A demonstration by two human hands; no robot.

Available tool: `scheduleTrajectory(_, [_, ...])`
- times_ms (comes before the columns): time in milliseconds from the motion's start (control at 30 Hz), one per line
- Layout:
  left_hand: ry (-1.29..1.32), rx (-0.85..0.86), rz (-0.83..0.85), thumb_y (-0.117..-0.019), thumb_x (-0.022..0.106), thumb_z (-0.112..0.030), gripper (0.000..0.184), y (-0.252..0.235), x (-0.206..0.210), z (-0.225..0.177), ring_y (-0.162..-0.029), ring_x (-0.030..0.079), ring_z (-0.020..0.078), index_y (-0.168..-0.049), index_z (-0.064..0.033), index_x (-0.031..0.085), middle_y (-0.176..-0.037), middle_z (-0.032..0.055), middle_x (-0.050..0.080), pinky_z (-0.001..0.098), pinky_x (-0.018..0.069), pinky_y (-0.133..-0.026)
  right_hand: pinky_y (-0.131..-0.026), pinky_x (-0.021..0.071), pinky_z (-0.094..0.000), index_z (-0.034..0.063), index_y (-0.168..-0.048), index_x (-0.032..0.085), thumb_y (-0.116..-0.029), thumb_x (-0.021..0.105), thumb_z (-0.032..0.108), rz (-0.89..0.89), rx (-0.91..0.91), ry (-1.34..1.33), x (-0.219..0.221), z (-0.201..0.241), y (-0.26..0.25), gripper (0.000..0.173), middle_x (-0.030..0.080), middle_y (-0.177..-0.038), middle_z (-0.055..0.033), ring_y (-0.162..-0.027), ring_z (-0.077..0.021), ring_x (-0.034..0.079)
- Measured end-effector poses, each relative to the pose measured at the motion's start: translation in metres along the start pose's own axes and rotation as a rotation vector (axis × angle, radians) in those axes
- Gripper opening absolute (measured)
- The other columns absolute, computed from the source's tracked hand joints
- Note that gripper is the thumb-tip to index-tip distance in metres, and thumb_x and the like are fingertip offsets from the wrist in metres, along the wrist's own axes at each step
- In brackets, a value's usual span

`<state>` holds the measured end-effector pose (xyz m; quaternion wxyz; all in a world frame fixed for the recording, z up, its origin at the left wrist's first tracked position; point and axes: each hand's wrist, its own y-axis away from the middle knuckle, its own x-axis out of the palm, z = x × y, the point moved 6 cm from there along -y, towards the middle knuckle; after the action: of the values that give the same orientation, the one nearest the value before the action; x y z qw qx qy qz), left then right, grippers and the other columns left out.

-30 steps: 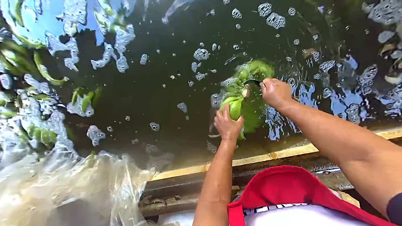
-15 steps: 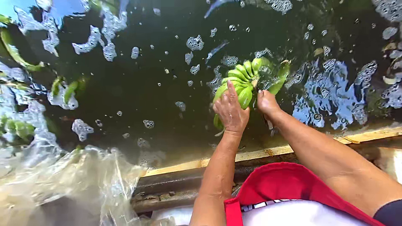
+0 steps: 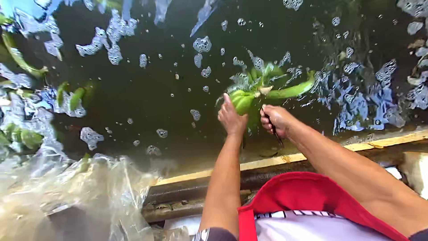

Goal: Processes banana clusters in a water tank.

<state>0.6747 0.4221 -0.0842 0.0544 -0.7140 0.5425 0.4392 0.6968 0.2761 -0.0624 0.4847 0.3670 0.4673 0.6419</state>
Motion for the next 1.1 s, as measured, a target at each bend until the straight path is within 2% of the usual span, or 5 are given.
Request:
scheduleTrajectory(367, [0.464,-0.617,0.473,-0.1016,0.065,-0.025,0.061,0.086,0.031,0.095,-0.12,0.059,0.0345,-0.145,0.0081,0.039,-0.134,0.03,0.055,0.047,0.0495,-0.102,-0.045,0.042,-0.0193,0.0089,-0.105,0.049,-0.1147,0.029,0.033,-0.169,0.056,0.139,-0.108,-0.056,-0.017,0.033,0.044,-0.066,0.003,-0.046,-0.0047,0.043])
scheduleTrajectory(533, [0.597,-0.561,0.069,-0.0994,0.068,-0.026,0.086,0.049,-0.003,0.116,-0.144,0.042,0.0362,-0.161,-0.0011,0.014,-0.159,0.0273,0.035,0.0502,0.0396,-0.116,-0.053,0.0433,-0.0214,-0.001,-0.115,0.053,-0.1145,0.033,0.028,0.004,0.081,0.461,-0.079,-0.079,-0.002,0.035,0.046,-0.072,-0.0006,-0.053,-0.0064,0.045])
scheduleTrajectory(700, [0.818,-0.687,0.211,-0.102,0.064,-0.026,0.077,0.047,0.024,0.159,-0.124,0.059,0.0341,-0.161,-0.0118,0.017,-0.144,0.024,0.052,0.0517,0.0525,-0.101,-0.073,0.0502,-0.0407,-0.0063,-0.12,0.058,-0.1147,0.032,0.026,-0.035,-0.048,0.729,-0.086,-0.084,-0.013,0.042,0.057,-0.088,-0.0162,-0.072,-0.0222,0.056])
scheduleTrajectory(867, [0.983,-0.858,0.382,-0.1103,0.042,-0.023,0.044,0.086,0.042,0.149,-0.108,0.063,0.0312,-0.149,-0.0038,0.036,-0.131,0.0233,0.057,0.0476,0.0556,-0.088,-0.097,0.0437,-0.0669,-0.0124,-0.122,0.059,-0.1135,0.034,0.022,-0.182,-0.19,0.926,-0.092,-0.072,-0.005,0.043,0.064,-0.11,-0.0357,-0.109,-0.0518,0.062])
scheduleTrajectory(1100, [1.083,-0.886,0.304,-0.1013,0.057,-0.002,0.063,0.117,0.042,0.075,-0.098,0.068,0.0285,-0.154,-0.0057,0.022,-0.124,0.0241,0.058,0.04,0.0601,-0.08,-0.093,0.046,-0.0694,-0.0113,-0.12,0.059,-0.1134,0.033,0.023,-0.402,-0.219,1.104,-0.087,-0.026,-0.007,0.044,0.064,-0.119,-0.0353,-0.117,-0.0525,0.062])
